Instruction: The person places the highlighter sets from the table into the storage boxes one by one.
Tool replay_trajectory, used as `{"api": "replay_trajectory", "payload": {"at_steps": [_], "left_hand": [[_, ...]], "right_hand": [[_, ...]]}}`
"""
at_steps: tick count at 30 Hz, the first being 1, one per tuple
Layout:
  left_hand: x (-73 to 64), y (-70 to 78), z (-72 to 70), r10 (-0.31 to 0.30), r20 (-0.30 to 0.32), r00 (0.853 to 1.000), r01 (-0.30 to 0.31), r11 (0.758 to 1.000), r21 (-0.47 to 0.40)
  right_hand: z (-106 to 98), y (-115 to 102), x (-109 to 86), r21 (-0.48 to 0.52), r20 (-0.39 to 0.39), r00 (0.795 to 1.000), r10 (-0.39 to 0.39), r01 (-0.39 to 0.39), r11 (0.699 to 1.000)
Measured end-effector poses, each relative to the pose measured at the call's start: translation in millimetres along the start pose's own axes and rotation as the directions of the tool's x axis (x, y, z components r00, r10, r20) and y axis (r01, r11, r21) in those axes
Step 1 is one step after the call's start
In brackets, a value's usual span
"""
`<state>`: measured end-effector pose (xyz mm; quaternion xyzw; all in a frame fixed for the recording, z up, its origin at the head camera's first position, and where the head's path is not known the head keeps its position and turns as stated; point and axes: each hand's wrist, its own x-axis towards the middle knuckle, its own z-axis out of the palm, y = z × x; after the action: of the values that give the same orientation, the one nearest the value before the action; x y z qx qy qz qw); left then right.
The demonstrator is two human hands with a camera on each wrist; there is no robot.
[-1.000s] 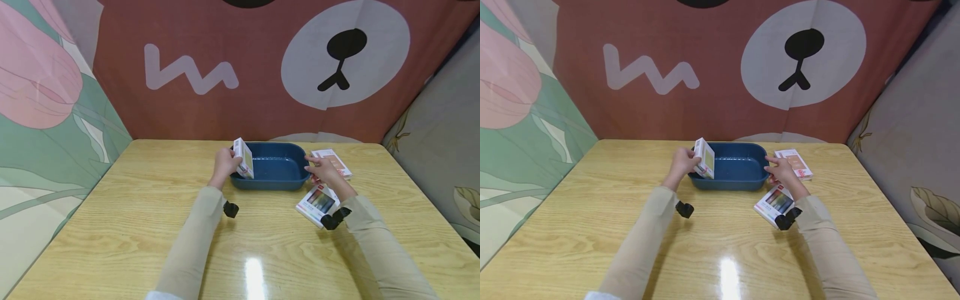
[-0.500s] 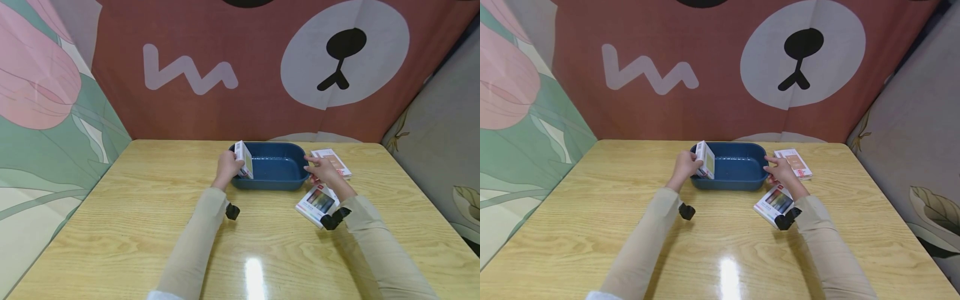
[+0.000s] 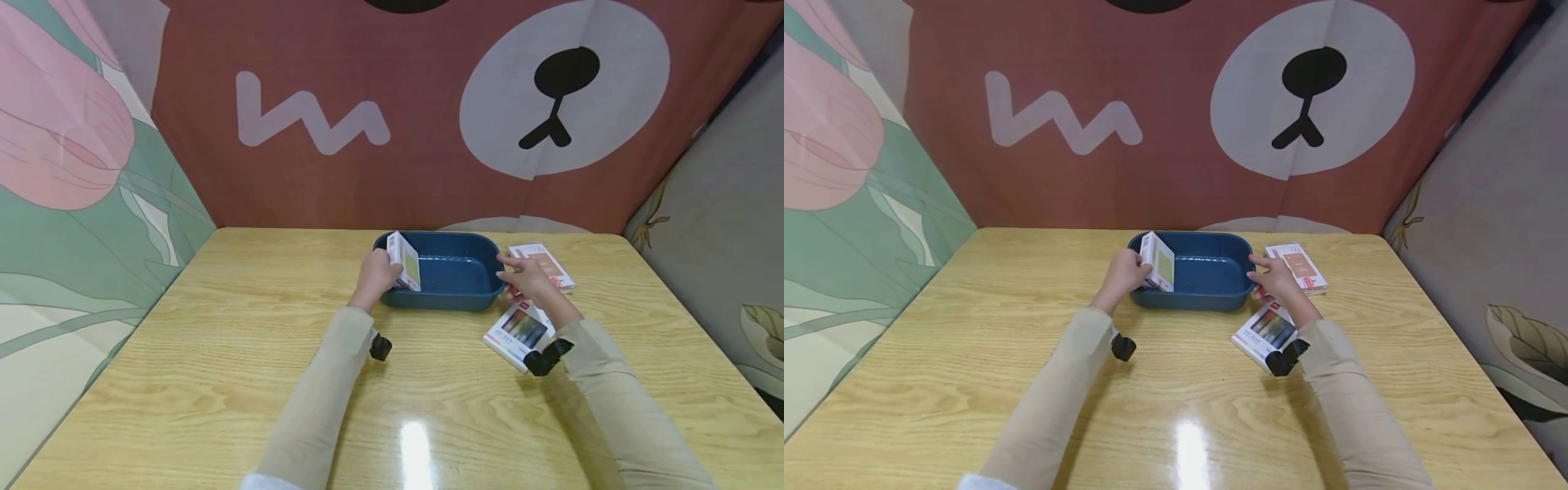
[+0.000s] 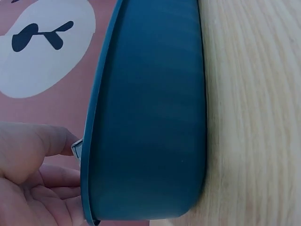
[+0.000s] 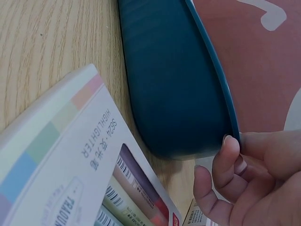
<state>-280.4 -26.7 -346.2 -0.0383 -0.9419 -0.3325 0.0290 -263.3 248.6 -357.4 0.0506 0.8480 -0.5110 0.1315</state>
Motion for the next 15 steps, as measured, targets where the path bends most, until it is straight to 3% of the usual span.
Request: {"api": "replay_trajectory", "payload": {"at_steps": [10, 15], "left_hand": [[-1.0, 4.8, 1.4, 0.014, 0.077, 0.997, -0.02, 0.997, 0.08], [-1.7, 4.7, 2.5, 0.069, 0.05, 0.996, -0.075, 0.988, 0.134]], "right_hand": [[0.7, -1.3, 0.0, -0.01, -0.006, 1.0, 0.004, -0.004, 1.0], [1.6, -1.6, -0.9, -0.01, -0.005, 1.0, 0.005, -0.005, 1.0]]}}
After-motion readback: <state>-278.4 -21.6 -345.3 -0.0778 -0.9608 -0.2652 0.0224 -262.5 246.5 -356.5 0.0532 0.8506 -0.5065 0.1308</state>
